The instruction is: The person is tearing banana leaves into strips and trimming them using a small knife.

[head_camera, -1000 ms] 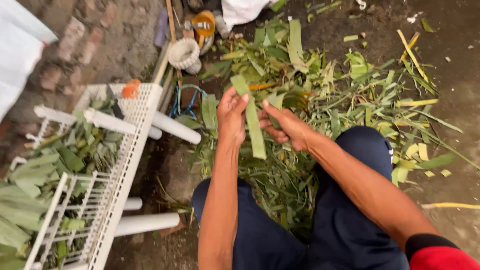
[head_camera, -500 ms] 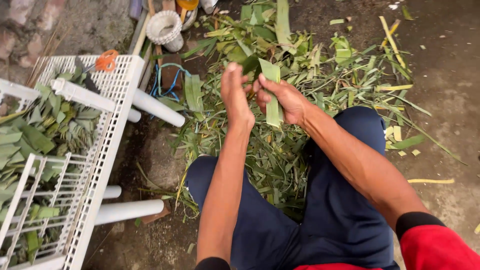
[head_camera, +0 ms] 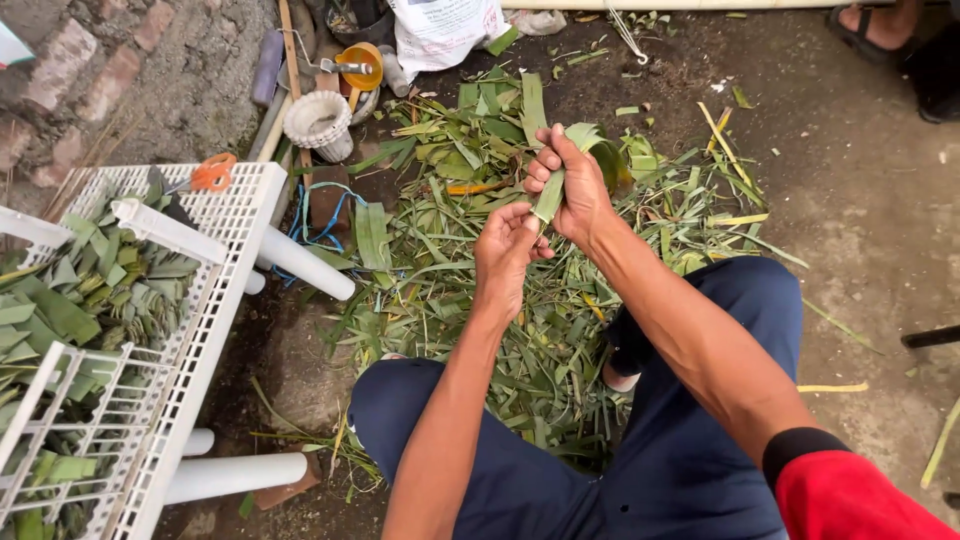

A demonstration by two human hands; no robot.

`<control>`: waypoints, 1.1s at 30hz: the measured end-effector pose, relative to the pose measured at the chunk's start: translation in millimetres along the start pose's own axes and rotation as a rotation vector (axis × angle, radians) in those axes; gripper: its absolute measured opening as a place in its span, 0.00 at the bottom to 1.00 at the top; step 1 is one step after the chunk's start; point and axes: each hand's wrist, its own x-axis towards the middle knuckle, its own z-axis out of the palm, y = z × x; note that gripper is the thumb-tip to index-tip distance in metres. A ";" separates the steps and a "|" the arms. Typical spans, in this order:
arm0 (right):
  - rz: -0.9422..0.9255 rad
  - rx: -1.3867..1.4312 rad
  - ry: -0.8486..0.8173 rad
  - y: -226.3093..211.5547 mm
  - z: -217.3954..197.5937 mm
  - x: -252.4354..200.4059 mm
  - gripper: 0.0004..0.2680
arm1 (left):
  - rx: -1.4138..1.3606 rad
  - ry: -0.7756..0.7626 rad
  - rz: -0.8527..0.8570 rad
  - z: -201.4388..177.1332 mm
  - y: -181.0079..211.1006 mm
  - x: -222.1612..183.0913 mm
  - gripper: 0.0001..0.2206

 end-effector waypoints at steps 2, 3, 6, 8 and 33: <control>-0.004 -0.020 0.009 -1.7 3.2 -4.6 0.09 | 0.005 0.007 0.011 0.3 -2.8 0.4 0.15; -0.008 -0.031 0.025 0.3 5.4 -6.9 0.09 | 0.019 0.011 0.014 -2.2 -3.6 0.0 0.15; -0.029 -0.042 0.026 2.0 17.1 -17.8 0.11 | 0.067 0.066 -0.002 -10.0 -6.3 2.8 0.12; -0.032 -0.060 0.035 3.4 15.3 -15.8 0.12 | -0.096 0.150 -0.025 -7.1 3.0 4.4 0.12; 0.359 -0.526 0.014 -29.4 0.1 4.0 0.08 | 0.033 0.422 -0.237 10.4 -55.7 20.1 0.26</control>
